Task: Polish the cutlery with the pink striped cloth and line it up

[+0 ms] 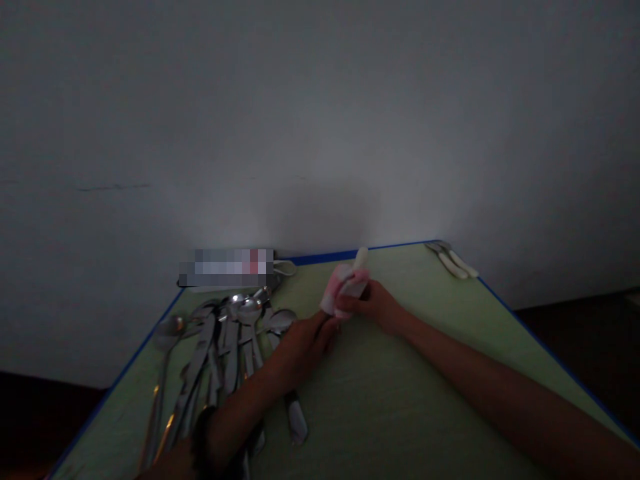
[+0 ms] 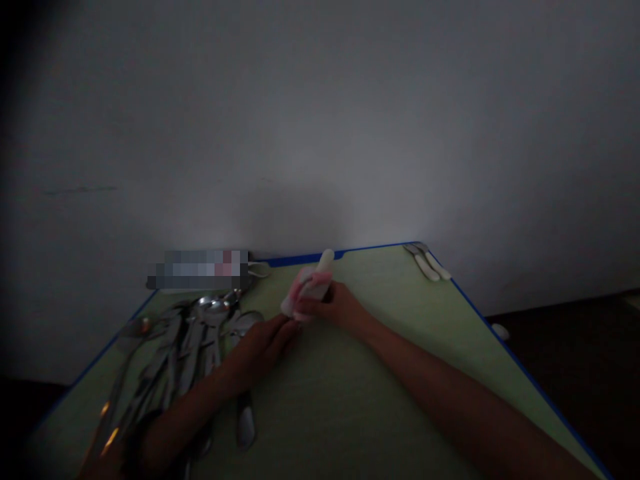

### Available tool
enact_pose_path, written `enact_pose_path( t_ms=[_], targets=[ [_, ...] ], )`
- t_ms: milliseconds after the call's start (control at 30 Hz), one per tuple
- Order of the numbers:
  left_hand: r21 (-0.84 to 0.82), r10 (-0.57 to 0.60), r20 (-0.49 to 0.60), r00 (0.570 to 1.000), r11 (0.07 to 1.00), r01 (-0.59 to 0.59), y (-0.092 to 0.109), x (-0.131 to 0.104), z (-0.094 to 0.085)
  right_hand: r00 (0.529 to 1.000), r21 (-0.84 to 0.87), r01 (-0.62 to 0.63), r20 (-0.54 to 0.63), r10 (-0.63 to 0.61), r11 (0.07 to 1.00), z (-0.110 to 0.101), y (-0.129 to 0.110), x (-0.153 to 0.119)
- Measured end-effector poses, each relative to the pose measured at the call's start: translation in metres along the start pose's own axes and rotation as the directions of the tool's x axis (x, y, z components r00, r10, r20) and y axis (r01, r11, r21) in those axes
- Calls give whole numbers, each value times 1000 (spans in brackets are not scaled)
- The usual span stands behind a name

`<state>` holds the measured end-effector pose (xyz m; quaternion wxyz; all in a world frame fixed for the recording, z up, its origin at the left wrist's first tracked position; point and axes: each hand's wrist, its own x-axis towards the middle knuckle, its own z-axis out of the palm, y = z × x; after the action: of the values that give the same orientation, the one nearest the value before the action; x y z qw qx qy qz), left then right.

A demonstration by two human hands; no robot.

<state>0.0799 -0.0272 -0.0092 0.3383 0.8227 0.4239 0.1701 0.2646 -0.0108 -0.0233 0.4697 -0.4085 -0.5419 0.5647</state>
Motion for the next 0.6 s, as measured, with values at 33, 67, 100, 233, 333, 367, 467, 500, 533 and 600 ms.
enact_pose_path(
  t_ms=[33, 67, 100, 233, 333, 367, 467, 500, 533, 600],
  targets=[
    [0, -5, 3, 1000, 1000, 5, -1, 0, 1, 1000, -29, 3, 29, -2, 1000, 0, -1, -1],
    [-3, -8, 4, 1000, 1000, 8, -1, 0, 1, 999, -53, 12, 43, -10, 999, 1, -1, -1],
    [-8, -9, 3, 1000, 1000, 9, -1, 0, 1, 999, -69, 27, 46, -24, 997, 1, -2, -1],
    [-55, -12, -16, 1000, 998, 11, 1, 2, 0, 997, -72, 73, -25, -75, 995, 6, 0, -1],
    [-51, 11, -43, 999, 999, -13, 2, 3, -2, 989, -55, 92, -111, -97, 994, 9, 3, -2],
    [-40, 19, -53, 998, 999, -21, 3, 4, -2, 985, -54, 97, -141, -103, 994, 10, 3, -2],
    [-34, 2, -68, 998, 999, -5, 4, 4, -4, 972, -36, 99, -212, -104, 994, 10, 4, -2],
    [-44, -18, -66, 998, 999, 15, 5, 4, -4, 968, -23, 97, -232, -100, 995, 10, 4, -2],
    [-54, -38, -59, 998, 998, 35, 5, 4, -4, 963, -9, 96, -252, -95, 995, 9, 4, -2],
    [-68, -66, -45, 997, 996, 63, 5, 4, -5, 954, 26, 87, -289, -75, 996, 7, 5, -1]
  ],
)
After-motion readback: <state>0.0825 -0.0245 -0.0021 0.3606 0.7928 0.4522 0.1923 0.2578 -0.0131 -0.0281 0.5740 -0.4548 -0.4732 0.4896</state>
